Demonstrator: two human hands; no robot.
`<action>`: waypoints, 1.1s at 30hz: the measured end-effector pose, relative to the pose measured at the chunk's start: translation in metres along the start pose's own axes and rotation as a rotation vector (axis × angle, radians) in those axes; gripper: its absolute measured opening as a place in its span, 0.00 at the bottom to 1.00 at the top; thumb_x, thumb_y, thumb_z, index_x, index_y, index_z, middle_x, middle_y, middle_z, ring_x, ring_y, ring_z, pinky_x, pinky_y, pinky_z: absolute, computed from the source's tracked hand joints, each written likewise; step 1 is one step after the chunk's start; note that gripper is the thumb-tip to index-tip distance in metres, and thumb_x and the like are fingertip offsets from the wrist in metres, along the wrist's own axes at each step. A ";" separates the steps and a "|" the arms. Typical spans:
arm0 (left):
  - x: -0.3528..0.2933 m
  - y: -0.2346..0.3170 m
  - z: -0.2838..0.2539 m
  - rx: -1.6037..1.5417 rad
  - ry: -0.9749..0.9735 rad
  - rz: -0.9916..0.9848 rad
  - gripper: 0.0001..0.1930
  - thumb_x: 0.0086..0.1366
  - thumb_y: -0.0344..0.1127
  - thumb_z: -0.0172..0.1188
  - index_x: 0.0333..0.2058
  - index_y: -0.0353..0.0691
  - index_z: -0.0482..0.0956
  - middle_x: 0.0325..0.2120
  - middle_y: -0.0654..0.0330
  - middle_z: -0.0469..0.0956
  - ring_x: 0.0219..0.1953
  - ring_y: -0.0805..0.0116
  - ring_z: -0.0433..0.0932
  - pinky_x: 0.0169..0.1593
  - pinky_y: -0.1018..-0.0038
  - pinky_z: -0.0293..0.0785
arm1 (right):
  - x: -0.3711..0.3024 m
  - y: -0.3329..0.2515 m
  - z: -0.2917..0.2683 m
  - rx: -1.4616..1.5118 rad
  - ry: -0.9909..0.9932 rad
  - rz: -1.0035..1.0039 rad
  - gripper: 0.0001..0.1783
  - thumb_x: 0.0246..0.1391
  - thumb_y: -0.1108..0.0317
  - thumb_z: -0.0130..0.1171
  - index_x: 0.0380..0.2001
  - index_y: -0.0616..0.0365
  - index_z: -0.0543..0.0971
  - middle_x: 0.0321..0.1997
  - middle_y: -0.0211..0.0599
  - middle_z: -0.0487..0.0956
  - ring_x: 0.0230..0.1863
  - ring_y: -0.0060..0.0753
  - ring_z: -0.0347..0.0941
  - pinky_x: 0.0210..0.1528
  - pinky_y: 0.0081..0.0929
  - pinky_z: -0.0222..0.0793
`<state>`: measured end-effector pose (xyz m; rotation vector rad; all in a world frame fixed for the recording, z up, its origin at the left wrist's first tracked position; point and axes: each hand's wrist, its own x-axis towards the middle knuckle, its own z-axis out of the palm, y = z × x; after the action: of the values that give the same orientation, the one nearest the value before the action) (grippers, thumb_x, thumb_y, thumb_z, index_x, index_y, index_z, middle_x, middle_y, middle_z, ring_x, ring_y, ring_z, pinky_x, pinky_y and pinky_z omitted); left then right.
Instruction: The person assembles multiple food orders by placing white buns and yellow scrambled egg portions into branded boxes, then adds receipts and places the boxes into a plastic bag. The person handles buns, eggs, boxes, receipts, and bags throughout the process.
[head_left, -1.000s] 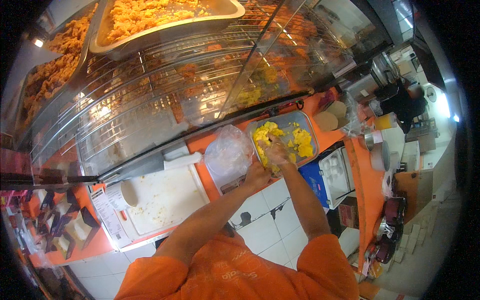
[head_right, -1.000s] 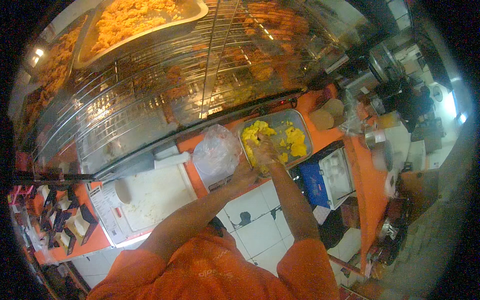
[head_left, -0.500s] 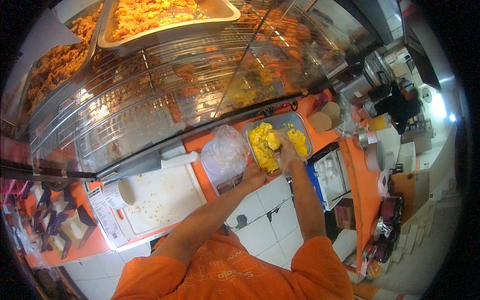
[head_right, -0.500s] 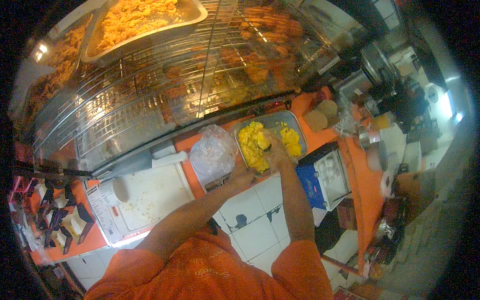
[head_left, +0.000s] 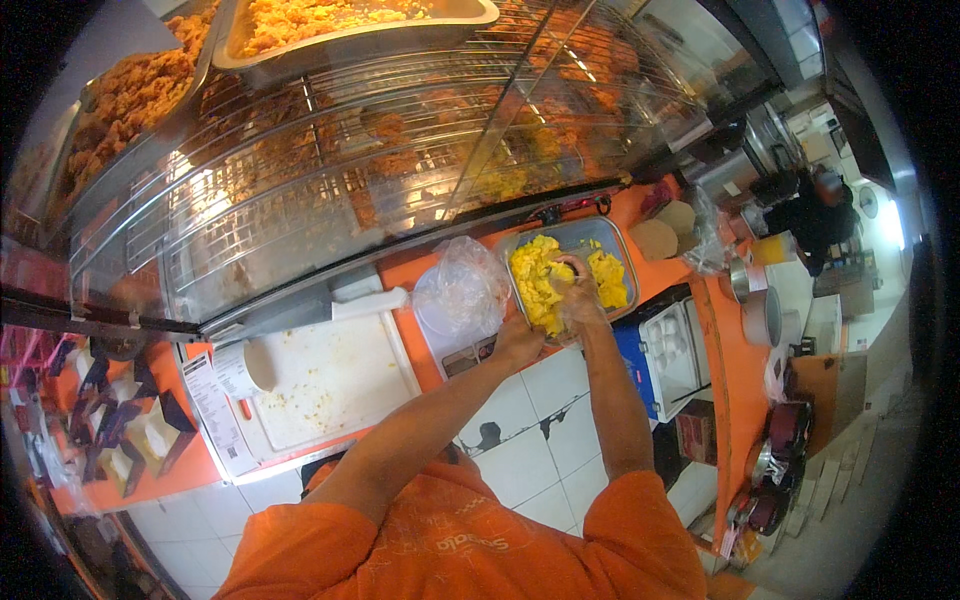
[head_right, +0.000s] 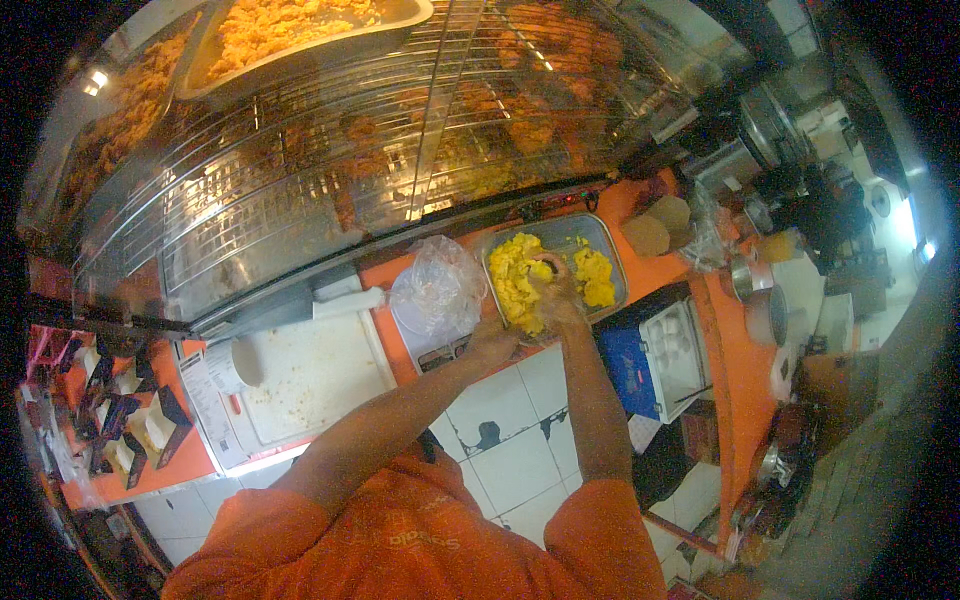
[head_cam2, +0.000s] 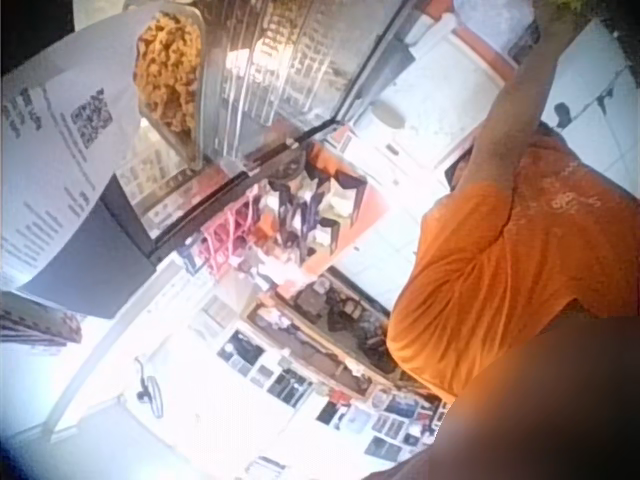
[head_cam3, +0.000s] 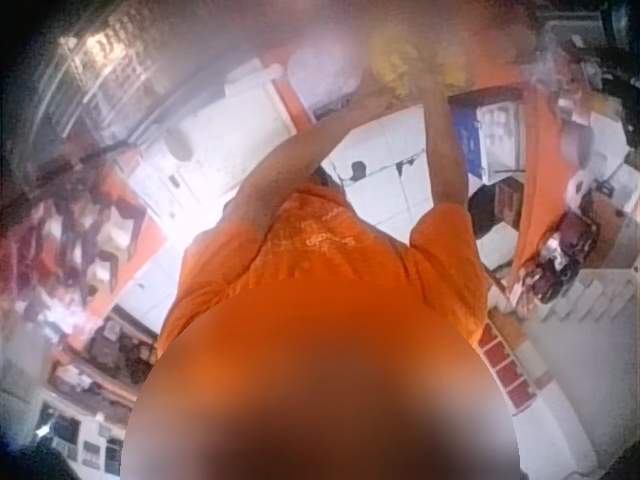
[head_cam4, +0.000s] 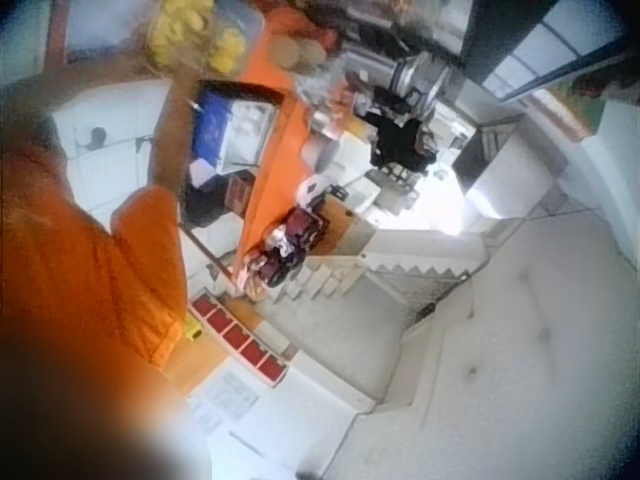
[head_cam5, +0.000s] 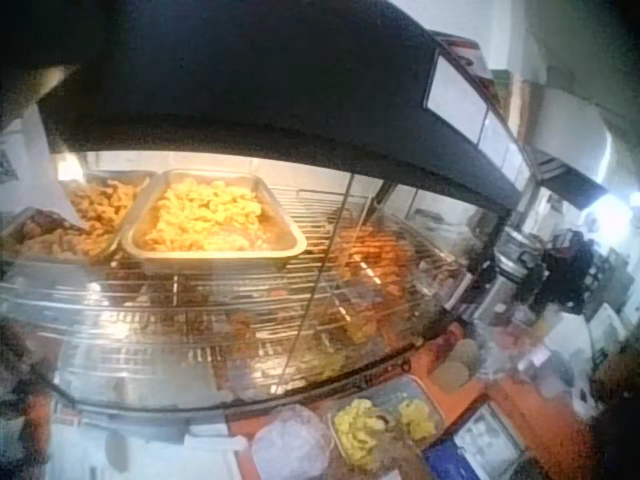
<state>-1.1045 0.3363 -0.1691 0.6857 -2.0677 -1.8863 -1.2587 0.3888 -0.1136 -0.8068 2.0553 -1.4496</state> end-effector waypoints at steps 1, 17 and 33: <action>-0.001 0.004 -0.001 -0.011 0.020 0.005 0.29 0.68 0.29 0.52 0.68 0.42 0.63 0.52 0.46 0.80 0.36 0.59 0.87 0.37 0.64 0.86 | -0.001 0.000 -0.003 0.019 0.009 0.015 0.20 0.53 0.72 0.69 0.49 0.53 0.79 0.55 0.33 0.77 0.57 0.34 0.72 0.60 0.32 0.70; -0.005 0.043 -0.026 -0.114 -0.184 -0.354 0.34 0.67 0.30 0.51 0.72 0.43 0.54 0.54 0.47 0.79 0.36 0.56 0.87 0.35 0.65 0.86 | 0.006 -0.003 -0.010 -0.146 0.030 0.133 0.26 0.54 0.70 0.70 0.56 0.46 0.76 0.50 0.30 0.80 0.51 0.28 0.75 0.48 0.31 0.74; -0.140 0.101 -0.144 -0.216 -0.575 -0.017 0.13 0.69 0.39 0.59 0.40 0.33 0.80 0.35 0.52 0.82 0.33 0.65 0.84 0.35 0.65 0.81 | -0.037 -0.080 0.023 0.489 -0.045 0.218 0.26 0.62 0.70 0.58 0.63 0.63 0.73 0.61 0.45 0.76 0.57 0.40 0.74 0.56 0.34 0.69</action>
<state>-0.9308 0.2874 -0.0343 0.1095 -2.1007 -2.4879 -1.2022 0.3797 -0.0431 -0.3977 1.5925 -1.6854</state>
